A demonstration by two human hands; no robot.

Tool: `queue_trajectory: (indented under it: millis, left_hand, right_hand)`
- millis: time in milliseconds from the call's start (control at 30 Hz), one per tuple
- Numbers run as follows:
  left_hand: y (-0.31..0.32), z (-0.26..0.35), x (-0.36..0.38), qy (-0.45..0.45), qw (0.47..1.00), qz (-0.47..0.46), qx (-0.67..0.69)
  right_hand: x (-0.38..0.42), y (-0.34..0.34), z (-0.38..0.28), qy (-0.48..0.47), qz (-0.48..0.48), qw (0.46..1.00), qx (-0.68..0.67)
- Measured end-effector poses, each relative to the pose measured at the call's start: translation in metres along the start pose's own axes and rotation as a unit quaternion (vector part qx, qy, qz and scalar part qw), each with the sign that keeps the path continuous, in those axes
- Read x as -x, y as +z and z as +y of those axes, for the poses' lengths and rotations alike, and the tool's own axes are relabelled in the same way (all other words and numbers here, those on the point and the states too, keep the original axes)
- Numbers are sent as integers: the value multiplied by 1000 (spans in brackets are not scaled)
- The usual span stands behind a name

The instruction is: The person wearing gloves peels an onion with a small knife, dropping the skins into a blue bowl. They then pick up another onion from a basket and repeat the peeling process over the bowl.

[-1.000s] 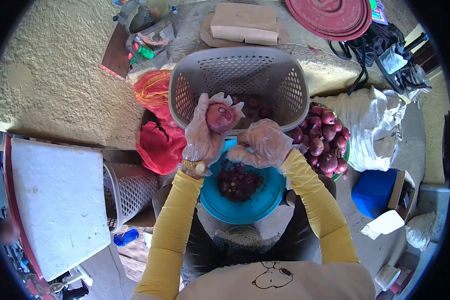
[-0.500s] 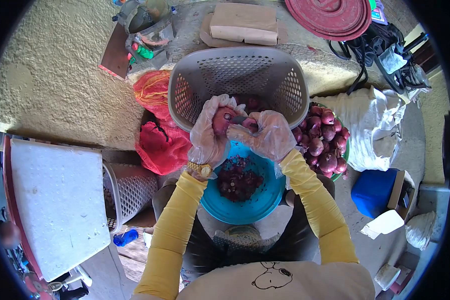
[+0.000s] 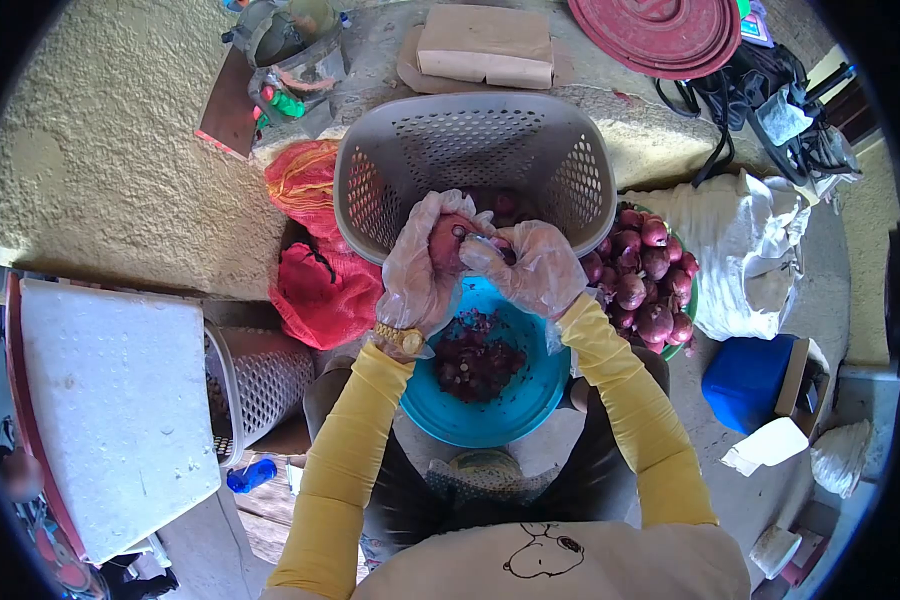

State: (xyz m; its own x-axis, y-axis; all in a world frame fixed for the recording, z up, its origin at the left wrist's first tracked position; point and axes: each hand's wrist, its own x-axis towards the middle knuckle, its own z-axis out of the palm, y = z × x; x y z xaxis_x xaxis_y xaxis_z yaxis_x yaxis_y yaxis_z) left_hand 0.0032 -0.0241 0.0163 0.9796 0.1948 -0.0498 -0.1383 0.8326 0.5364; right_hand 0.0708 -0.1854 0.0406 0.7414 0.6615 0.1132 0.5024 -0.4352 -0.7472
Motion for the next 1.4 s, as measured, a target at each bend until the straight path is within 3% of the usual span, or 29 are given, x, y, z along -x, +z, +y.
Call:
queue_trajectory:
  millis: [200,400,600,667,767,900,967,1067,1400]
  left_hand:
    - [-6,-4,-1,-20,999,5,30]
    - [-4,-2,1,-12,999,29,18]
    - [1,7,1,-24,994,98,43]
    - [-7,10,0,-24,995,79,52]
    - [-6,12,1,-25,994,77,69]
    - [-8,10,1,-19,996,68,53]
    - [-11,6,-1,-5,998,61,33]
    - [-8,3,-1,7,999,48,14]
    - [5,1,0,4,996,80,39]
  right_hand:
    - [2,2,5,2,-6,999,-54]
    - [4,5,13,-20,-14,999,23]
    - [8,5,8,-77,-58,995,-32]
    - [8,6,11,-123,-62,987,77]
    - [8,-2,7,-186,-35,980,60]
    - [6,-1,4,-161,-5,985,68]
    - [6,1,-1,-89,47,994,51]
    - [4,0,-6,-42,38,998,21]
    - [3,6,-1,-53,31,998,23]
